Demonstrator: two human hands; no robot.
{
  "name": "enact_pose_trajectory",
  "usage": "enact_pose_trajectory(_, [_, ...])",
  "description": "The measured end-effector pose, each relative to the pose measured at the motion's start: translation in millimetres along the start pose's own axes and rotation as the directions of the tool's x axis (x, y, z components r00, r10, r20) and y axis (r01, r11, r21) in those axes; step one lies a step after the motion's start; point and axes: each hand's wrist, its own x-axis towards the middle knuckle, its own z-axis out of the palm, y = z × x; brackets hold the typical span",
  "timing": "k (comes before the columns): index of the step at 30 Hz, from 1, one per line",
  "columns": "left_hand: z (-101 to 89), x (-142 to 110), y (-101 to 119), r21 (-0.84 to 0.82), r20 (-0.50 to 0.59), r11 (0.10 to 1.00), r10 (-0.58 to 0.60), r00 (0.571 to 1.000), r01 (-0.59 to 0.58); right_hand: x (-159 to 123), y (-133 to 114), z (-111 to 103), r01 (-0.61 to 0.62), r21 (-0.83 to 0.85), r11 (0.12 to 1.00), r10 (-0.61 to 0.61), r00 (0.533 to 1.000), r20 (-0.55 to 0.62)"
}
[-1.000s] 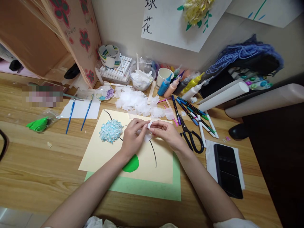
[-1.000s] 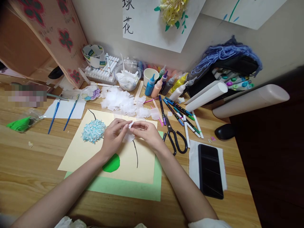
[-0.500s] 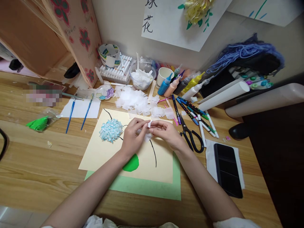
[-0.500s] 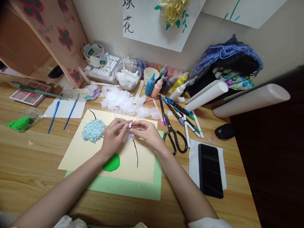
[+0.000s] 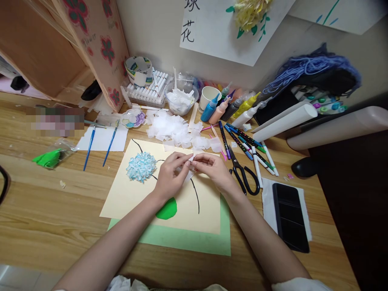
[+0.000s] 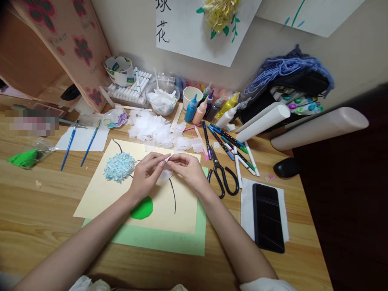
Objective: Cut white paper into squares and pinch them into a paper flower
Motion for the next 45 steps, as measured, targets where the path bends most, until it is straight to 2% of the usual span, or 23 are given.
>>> enact_pose_trajectory(15, [0.8, 0, -1, 0.021, -0.040, 1.000, 0.000, 0.999, 0.001, 0, -1, 1, -0.015, 0.054, 0.998, 0.014, 1.000, 0.015])
enact_pose_trajectory(24, [1.5, 0, 0, 0.054, -0.021, 0.998, 0.041, 0.999, -0.040, -1, -1, 2, 0.001, 0.033, 0.999, -0.001, 1.000, -0.005])
enact_pose_trajectory(29, [0.8, 0, 1, 0.026, -0.007, 1.000, -0.003, 1.000, 0.004, -1, -2, 4, 0.032, -0.028, 0.999, -0.033, 0.999, -0.031])
enact_pose_trajectory(33, [0.5, 2, 0, 0.006, -0.073, 0.998, -0.062, 0.995, 0.063, -1, -1, 5, 0.096, -0.128, 0.987, -0.103, 0.993, -0.052])
enact_pose_trajectory(36, [0.0, 3, -2, -0.005, -0.138, 0.992, -0.123, 0.983, 0.124, -1, -1, 3, 0.096, -0.150, 0.984, -0.109, 0.991, -0.082])
enact_pose_trajectory(41, [-1.9, 5, -2, -0.046, -0.252, 0.975, -0.220, 0.942, 0.216, 5, 0, -8, 0.044, -0.030, 0.999, -0.049, 0.982, -0.184])
enact_pose_trajectory(45, [-2.3, 4, -1, -0.048, -0.264, 0.971, -0.239, 0.934, 0.235, 12, 2, -17, 0.087, 0.116, 0.989, -0.057, 0.969, -0.239])
